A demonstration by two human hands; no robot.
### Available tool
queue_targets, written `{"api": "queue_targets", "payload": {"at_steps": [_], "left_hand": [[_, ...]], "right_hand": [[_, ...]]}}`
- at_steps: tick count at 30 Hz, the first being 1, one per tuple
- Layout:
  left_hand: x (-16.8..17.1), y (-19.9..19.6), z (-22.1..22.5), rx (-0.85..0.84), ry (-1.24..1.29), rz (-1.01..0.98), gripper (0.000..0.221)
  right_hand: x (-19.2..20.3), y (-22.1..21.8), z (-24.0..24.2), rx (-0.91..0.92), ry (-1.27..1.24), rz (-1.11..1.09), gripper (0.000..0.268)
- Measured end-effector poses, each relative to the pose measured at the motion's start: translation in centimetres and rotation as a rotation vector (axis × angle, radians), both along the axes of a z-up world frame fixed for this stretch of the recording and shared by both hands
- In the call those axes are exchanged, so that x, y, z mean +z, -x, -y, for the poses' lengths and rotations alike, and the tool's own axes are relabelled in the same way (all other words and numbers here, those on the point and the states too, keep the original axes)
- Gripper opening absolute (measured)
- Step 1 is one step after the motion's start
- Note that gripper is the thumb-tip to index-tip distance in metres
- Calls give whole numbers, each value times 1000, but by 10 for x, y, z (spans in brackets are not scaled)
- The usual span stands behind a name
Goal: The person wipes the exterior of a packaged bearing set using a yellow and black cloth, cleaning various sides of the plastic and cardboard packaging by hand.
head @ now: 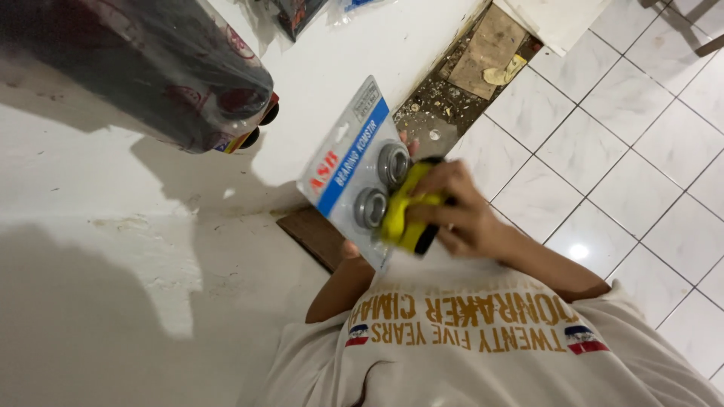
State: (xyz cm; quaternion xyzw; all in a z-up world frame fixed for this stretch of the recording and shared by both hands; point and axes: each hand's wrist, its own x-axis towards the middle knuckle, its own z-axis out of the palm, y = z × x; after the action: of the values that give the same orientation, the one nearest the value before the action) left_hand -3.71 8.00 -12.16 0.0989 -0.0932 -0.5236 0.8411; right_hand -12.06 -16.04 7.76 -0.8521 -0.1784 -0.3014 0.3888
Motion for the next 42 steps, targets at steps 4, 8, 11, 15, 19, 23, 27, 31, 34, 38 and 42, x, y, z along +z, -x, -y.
{"api": "queue_targets", "payload": {"at_steps": [4,8,11,15,19,23,27,31,34,38,42], "left_hand": [[-2,13,-25,-4,-18,-5,106],[-6,22,-36,-10,-29,-15,104],[-7,26,-43,-8,-43,-23,102],[0,29,-48,-18,-62,-30,100],[6,34,-57,-28,-77,-35,97],[2,27,-53,-42,-83,-37,95],[-1,16,-45,-54,-87,-35,93],[4,-4,-43,-62,-100,-17,91],[4,-11,-45,-61,-114,-17,90],[8,-21,-49,-48,-135,-9,88],[9,-33,-49,-55,-155,-8,86]], "right_hand": [[1,3,-2,-1,123,-16,33],[-39,-4,25,-264,247,97,24],[-26,-4,32,-318,219,80,27],[-16,-5,8,-144,125,111,27],[1,-1,12,-138,274,78,25],[-1,-1,42,-256,382,149,23],[15,-8,59,-218,479,142,13],[19,-25,71,-252,505,184,15],[32,-35,70,-240,474,147,18],[38,-40,61,-57,447,91,18],[39,-58,72,-108,472,91,18]]}}
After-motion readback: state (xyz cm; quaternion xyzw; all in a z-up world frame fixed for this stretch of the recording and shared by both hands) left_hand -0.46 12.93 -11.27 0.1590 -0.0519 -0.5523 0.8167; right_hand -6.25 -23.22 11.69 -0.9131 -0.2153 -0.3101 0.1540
